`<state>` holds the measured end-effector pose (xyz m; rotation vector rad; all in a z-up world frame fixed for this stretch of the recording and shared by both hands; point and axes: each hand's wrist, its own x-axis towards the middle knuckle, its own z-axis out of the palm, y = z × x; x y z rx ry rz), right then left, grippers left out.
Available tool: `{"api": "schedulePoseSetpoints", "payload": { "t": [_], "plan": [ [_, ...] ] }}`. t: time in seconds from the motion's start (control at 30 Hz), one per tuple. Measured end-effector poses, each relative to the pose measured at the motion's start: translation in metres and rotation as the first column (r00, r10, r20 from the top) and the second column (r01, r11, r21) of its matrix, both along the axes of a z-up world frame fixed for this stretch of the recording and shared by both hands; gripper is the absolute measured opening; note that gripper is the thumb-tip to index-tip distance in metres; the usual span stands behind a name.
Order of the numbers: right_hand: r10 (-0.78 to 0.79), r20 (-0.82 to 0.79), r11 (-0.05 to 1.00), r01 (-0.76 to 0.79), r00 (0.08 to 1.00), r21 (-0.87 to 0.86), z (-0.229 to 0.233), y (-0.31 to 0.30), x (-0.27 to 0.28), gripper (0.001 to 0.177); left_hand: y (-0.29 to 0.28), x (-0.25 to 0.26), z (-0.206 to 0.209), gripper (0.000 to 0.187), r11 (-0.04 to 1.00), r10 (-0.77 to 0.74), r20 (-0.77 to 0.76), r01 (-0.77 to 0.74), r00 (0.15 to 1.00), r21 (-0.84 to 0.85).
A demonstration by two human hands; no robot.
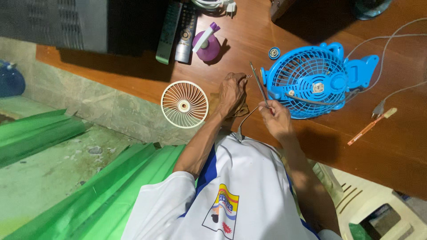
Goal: The person unscrews the casing of a blue fan using a screwdriver, handles the motor housing and internal wires, and moves a brown cloth on a wooden desk.
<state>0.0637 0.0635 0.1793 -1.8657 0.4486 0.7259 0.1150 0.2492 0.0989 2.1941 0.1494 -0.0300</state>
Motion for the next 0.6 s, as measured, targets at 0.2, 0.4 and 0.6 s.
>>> {"api": "schedulePoseSetpoints", "payload": {
  "t": [0.2, 0.4, 0.6],
  "plan": [
    [-0.092, 0.062, 0.992, 0.087, 0.994, 0.088, -0.026, 0.015, -0.001, 0.025, -0.002, 0.011, 0.0, 0.013, 0.999, 0.033, -0.065, -0.034, 0.997, -0.022],
    [-0.072, 0.11, 0.997, 0.071, 0.991, 0.012, -0.047, 0.026, 0.007, 0.024, -0.003, 0.016, -0.02, 0.013, 0.999, 0.032, -0.012, -0.032, 0.999, -0.039],
    [-0.117, 0.071, 0.992, 0.112, 0.991, 0.062, -0.05, 0.03, 0.007, 0.025, -0.002, 0.015, -0.039, 0.017, 0.994, -0.111, 0.001, 0.111, 0.994, -0.014]
  ]
}}
